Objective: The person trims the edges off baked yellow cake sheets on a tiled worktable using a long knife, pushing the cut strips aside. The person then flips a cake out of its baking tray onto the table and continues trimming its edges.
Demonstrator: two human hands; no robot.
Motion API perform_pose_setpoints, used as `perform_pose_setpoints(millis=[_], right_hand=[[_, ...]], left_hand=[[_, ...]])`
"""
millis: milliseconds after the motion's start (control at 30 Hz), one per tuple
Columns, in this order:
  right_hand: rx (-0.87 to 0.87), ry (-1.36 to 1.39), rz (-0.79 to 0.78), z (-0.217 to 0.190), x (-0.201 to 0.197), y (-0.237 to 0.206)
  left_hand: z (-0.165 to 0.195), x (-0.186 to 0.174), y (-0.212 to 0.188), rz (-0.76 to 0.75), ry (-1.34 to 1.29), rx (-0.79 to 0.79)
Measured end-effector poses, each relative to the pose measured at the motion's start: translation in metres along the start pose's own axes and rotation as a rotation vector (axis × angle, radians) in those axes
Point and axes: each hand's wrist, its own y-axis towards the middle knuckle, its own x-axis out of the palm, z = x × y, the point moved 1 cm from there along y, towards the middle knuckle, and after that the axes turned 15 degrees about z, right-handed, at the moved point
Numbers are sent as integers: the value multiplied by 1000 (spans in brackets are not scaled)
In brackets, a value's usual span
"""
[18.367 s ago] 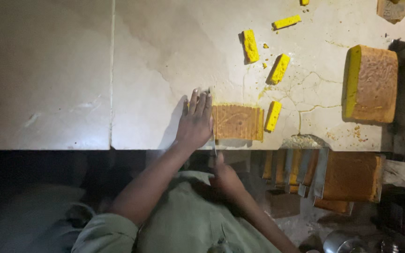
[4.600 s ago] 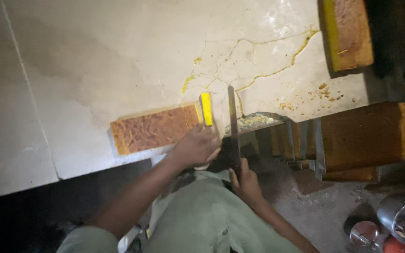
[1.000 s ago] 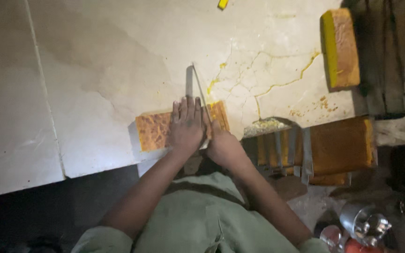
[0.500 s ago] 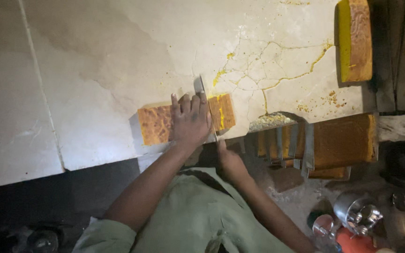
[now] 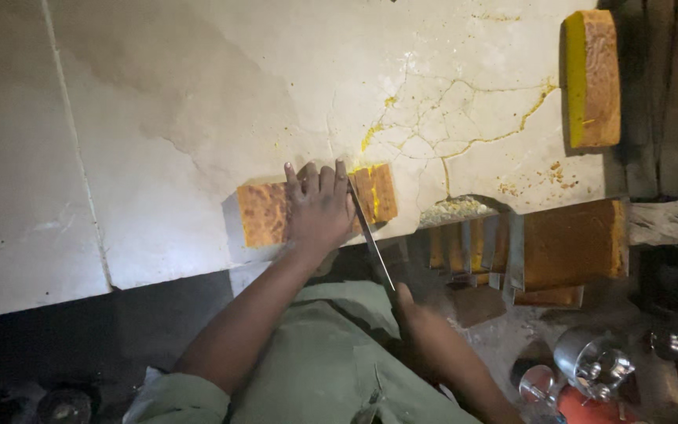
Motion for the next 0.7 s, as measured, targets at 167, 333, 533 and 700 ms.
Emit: perform_pose_setpoints(millis=[167,333,533,700], right_hand=[[-215,-85,259,13,55,70],[-121,-6,236,-39,8,135],[-12,-31,71,-79,-33,55],[-89,-34,44,-11,9,6]], left_hand=[[-4,9,-10,45,-14,-10],[-8,14,-12,176,0,-26],[-11,4,-10,126,63,-23],[-10,8,-6,17,36,-62]])
